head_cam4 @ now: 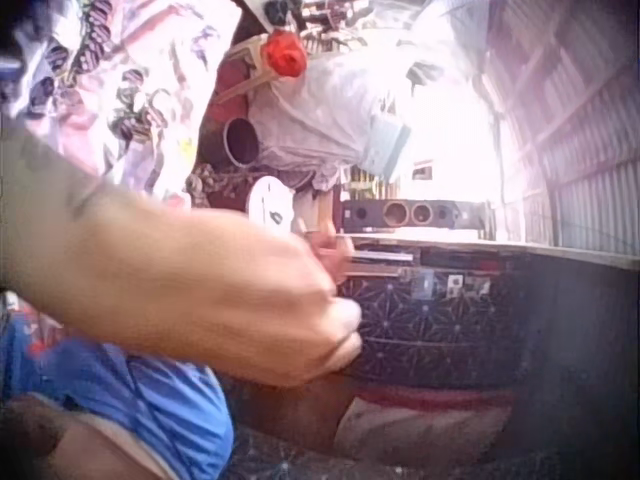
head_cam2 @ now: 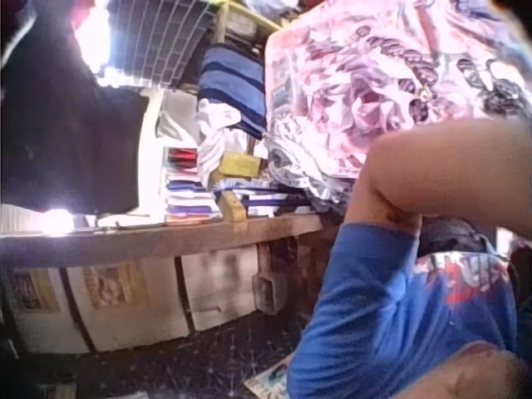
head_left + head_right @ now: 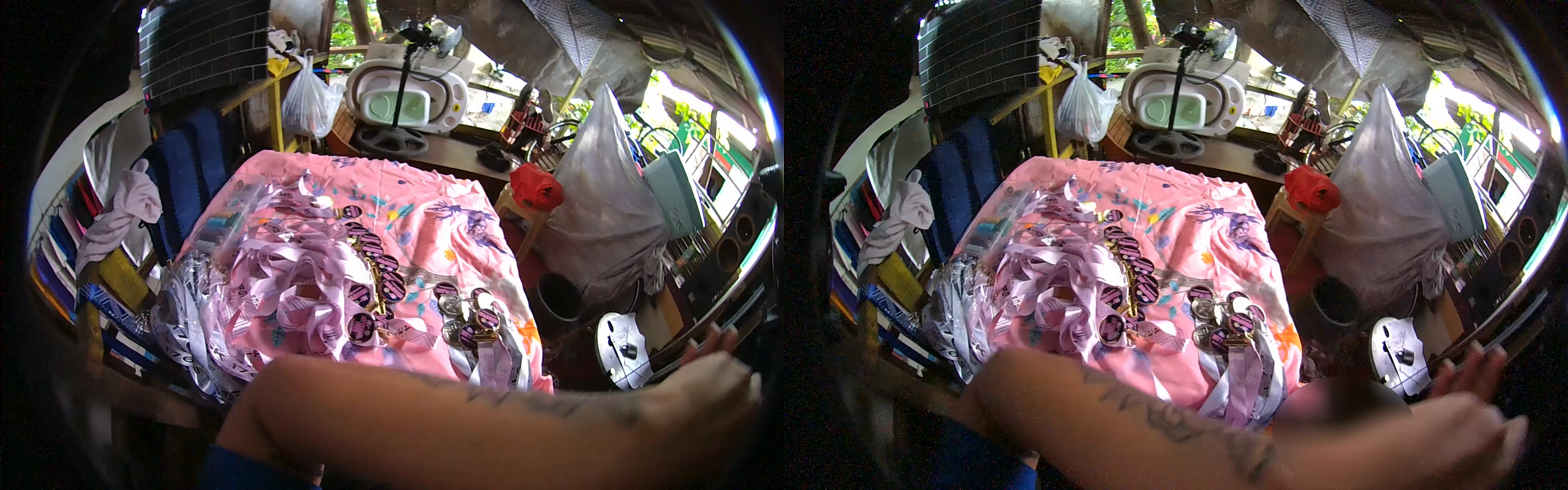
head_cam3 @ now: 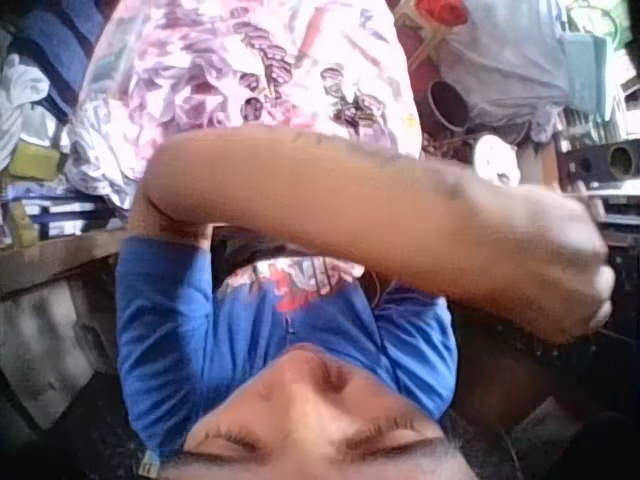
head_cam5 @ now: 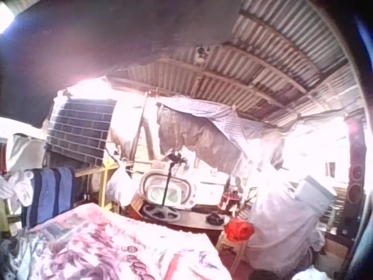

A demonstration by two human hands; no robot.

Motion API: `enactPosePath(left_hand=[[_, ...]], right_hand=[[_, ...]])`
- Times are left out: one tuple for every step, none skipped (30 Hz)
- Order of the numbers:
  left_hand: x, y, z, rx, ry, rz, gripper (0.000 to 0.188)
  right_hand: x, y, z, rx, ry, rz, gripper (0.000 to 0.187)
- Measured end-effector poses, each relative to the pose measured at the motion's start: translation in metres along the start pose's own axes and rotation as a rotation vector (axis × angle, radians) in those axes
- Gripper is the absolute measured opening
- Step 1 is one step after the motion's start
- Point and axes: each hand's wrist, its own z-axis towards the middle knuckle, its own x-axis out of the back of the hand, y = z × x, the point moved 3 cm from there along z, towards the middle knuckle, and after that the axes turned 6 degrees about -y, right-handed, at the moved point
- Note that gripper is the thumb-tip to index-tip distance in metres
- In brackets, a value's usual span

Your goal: The person assembles medals by attaching ribbons to metal medallions. They pick up ribbons and medallions from a pile on a pink cloth, thread the ribbon through the medallion, and place the assembled units on the table. The process is repeated for multiple medals.

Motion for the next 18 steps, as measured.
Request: enactPosePath(left_hand=[[0.001,-0.014,0.004,-0.022,0.007,-0.041,0.020],[0.003,-0.025,0.007,-0.052,0.011,-0.073,0.019],[0.006,-0.034,0.008,-0.071,0.015,-0.100,0.018],[0.007,-0.051,0.006,-0.054,-0.003,-0.138,0.016],[0.002,-0.071,0.005,-0.091,0.004,-0.203,0.015],[-0.002,-0.090,0.001,-0.114,0.005,-0.264,0.014],[-0.009,-0.100,0.004,-0.129,-0.028,-0.294,0.013],[-0.012,-0.121,-0.018,-0.051,-0.076,-0.326,0.012],[-0.019,-0.138,-0.040,0.011,-0.123,-0.362,0.012],[-0.024,-0.152,-0.064,0.095,-0.173,-0.375,0.011],[-0.036,-0.166,-0.088,0.254,-0.283,-0.392,0.009],[-0.043,-0.177,-0.122,0.312,-0.325,-0.341,0.015],[-0.058,-0.184,-0.146,0.164,-0.323,-0.156,0.021],[-0.080,-0.196,-0.152,0.086,-0.363,-0.058,0.026],[-0.072,-0.190,-0.206,0.292,-0.477,0.034,0.024],[-0.078,-0.194,-0.221,0.254,-0.565,0.159,0.018],[-0.096,-0.206,-0.237,0.219,-0.557,0.150,0.012],[-0.100,-0.204,-0.248,0.161,-0.523,0.148,0.011]], right_hand=[[0.008,-0.014,-0.004,0.066,-0.003,0.015,0.027],[0.016,-0.027,-0.011,0.078,0.002,0.009,0.027],[0.021,-0.039,-0.016,0.146,-0.022,0.013,0.028],[0.030,-0.046,-0.019,0.199,-0.039,0.045,0.029],[0.041,-0.046,-0.031,0.223,0.000,0.025,0.029],[0.050,-0.043,-0.042,0.190,0.051,-0.028,0.031],[0.057,-0.040,-0.053,0.168,0.070,-0.049,0.032],[0.065,-0.030,-0.052,0.093,0.081,-0.063,0.034],[0.072,-0.023,-0.054,0.035,0.102,-0.086,0.036],[0.077,-0.014,-0.054,-0.029,0.107,-0.101,0.038],[0.083,-0.009,-0.056,-0.078,0.133,-0.129,0.039],[0.087,-0.001,-0.051,-0.151,0.137,-0.152,0.041],[0.088,0.000,-0.054,-0.192,0.135,-0.180,0.043],[0.089,-0.008,-0.065,-0.187,0.200,-0.244,0.045],[0.085,0.014,-0.044,-0.298,0.101,-0.117,0.053],[0.085,0.022,-0.049,-0.305,0.233,-0.163,0.055],[0.085,0.026,-0.055,-0.301,0.379,-0.216,0.056],[0.080,0.031,-0.052,-0.439,0.377,-0.441,0.046]])
